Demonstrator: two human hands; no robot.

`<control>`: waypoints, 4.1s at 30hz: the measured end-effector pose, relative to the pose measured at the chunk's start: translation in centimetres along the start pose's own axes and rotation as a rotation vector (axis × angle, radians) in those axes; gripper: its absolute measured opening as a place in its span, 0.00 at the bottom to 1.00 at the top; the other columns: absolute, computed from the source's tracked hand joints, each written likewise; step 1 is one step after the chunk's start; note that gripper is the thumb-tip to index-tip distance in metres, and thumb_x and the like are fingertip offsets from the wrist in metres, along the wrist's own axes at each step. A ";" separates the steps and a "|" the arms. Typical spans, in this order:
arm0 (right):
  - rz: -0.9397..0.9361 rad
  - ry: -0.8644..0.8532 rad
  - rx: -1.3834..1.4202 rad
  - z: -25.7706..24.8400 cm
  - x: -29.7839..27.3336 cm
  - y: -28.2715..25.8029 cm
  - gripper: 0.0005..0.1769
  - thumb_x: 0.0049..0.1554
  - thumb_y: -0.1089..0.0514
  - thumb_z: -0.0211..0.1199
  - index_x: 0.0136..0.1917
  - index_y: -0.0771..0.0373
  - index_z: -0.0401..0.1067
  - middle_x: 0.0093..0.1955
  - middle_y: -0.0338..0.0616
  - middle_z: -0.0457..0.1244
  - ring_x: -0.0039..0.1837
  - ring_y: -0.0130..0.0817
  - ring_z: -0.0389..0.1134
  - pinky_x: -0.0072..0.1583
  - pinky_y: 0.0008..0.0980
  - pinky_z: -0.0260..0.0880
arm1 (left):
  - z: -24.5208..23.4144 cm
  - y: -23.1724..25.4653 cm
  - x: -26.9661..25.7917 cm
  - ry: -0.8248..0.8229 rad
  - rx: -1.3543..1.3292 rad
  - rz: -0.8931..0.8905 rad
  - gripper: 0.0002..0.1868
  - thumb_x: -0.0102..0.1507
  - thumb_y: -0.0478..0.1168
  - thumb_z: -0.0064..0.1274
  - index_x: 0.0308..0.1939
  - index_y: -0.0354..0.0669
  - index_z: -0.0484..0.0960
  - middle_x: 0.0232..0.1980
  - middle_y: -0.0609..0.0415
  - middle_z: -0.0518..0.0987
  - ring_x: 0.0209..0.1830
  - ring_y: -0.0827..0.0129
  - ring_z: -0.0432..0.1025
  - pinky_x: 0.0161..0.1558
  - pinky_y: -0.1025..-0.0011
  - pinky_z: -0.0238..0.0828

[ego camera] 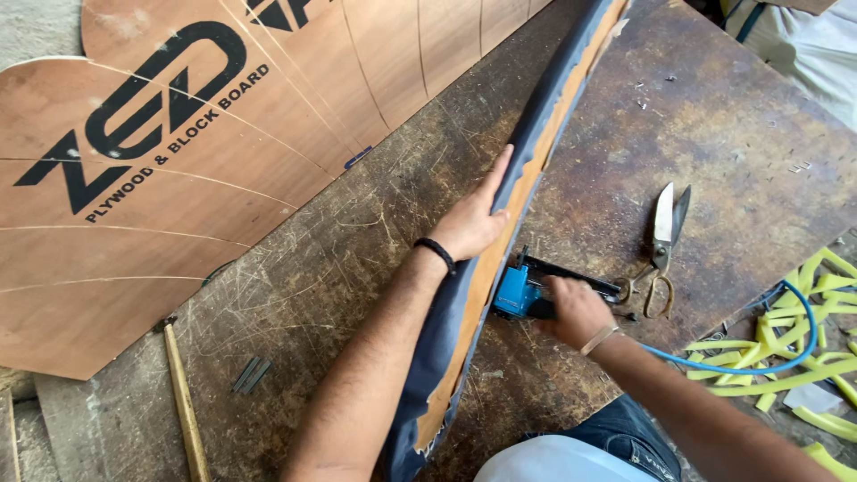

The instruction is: The person attaches a black edge strip to a curved wooden board using a pneumatic nail gun. They repeatedly staple the strip along the edge, reposition the board, and use a hammer to tap the strip into place.

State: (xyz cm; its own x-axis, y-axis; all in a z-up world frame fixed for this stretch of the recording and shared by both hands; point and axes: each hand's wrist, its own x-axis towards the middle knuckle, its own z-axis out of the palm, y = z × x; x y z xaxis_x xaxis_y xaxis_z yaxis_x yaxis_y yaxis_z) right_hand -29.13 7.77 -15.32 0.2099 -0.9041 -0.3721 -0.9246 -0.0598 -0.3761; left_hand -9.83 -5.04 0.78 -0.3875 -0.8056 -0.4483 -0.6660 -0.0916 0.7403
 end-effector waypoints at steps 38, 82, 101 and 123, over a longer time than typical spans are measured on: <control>-0.188 0.203 0.781 -15.3 -0.4 0.2 0.20 0.47 0.57 0.77 0.52 0.63 0.77 0.47 0.42 0.74 0.48 0.30 0.76 0.52 0.33 0.78 | 0.0 0.4 -0.4 -0.010 0.166 0.029 0.67 0.56 0.31 0.62 0.77 0.74 0.23 0.84 0.46 0.44 0.81 0.53 0.50 0.76 0.53 0.50; 0.025 0.072 0.034 -3.3 -5.3 -1.5 0.36 0.46 0.51 0.73 0.67 0.55 0.71 0.52 0.54 0.70 0.53 0.52 0.72 0.54 0.47 0.73 | 3.9 -11.4 -16.4 0.008 -0.501 0.399 0.52 0.67 0.52 0.52 0.86 0.49 0.36 0.87 0.36 0.44 0.86 0.49 0.47 0.79 0.52 0.54; 0.409 0.742 1.555 -9.7 -2.0 -9.0 0.27 0.67 0.41 0.54 0.41 0.66 0.71 0.38 0.46 0.67 0.36 0.33 0.66 0.41 0.34 0.69 | 10.7 -6.1 -11.4 0.126 -0.455 0.598 0.51 0.69 0.63 0.43 0.85 0.40 0.39 0.89 0.38 0.39 0.91 0.51 0.34 0.86 0.55 0.33; 0.135 0.462 1.847 -3.9 -0.3 -5.5 0.22 0.69 0.43 0.59 0.49 0.67 0.71 0.43 0.48 0.64 0.41 0.36 0.65 0.44 0.37 0.68 | 9.1 -1.9 -2.8 0.202 -0.084 0.418 0.51 0.67 0.37 0.51 0.83 0.58 0.30 0.82 0.32 0.53 0.79 0.39 0.56 0.73 0.53 0.62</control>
State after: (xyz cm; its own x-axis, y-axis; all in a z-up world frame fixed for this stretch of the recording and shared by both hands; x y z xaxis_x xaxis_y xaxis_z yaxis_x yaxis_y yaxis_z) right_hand -25.31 6.77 -9.83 -0.2014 -0.9082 -0.3668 0.5830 0.1897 -0.7900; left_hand -13.24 2.76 -3.96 -0.4742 -0.8804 -0.0025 -0.4219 0.2248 0.8783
